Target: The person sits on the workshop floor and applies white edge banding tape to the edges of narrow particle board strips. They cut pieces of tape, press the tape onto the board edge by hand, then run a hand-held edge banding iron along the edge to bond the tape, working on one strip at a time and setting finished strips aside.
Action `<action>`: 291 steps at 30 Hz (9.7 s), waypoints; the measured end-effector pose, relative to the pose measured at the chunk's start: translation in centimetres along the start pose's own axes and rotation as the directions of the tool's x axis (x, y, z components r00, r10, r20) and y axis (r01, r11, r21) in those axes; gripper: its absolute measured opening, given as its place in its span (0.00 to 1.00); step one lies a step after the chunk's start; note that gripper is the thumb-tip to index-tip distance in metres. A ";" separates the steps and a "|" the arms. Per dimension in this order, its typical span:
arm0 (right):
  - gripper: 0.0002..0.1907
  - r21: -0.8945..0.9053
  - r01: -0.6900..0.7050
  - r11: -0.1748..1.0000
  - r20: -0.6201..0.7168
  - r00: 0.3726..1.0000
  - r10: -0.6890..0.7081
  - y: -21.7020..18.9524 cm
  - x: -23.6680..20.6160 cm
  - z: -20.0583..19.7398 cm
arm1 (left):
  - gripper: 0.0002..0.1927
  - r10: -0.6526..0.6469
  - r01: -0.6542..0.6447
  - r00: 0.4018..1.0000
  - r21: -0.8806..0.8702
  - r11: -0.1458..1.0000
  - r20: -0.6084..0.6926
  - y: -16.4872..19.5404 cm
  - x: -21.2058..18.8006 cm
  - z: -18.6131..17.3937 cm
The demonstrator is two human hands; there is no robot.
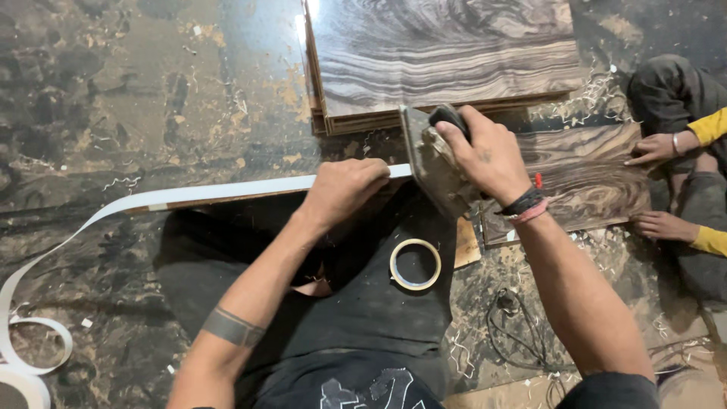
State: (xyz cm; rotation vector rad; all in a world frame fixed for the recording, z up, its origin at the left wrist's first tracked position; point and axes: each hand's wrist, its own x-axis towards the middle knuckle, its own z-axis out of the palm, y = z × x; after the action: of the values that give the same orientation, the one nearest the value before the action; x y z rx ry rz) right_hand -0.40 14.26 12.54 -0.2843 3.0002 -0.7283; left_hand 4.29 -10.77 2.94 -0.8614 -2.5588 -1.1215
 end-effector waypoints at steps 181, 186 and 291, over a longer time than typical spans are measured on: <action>0.12 0.741 -0.066 0.669 0.327 0.905 -0.273 -33.3 1.7 22.5 | 0.24 -0.746 0.291 0.519 -0.735 0.613 -0.416 -15.5 -25.2 -15.2; 0.13 0.736 -0.077 0.673 0.339 0.902 -0.268 -32.4 1.7 21.7 | 0.24 -0.690 0.177 0.619 -0.789 0.588 -0.375 -14.8 -25.4 -16.3; 0.30 -0.153 0.531 0.833 0.117 0.847 -0.519 -9.1 2.4 13.6 | 0.27 -0.782 0.752 0.617 0.357 0.554 -0.088 -12.8 -14.4 -19.7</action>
State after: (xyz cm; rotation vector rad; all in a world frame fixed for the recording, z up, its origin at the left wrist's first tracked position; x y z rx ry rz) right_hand -0.14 -0.29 4.62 -1.1551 2.9282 -0.4453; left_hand 7.61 -38.12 2.81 0.4083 -3.1454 -0.6905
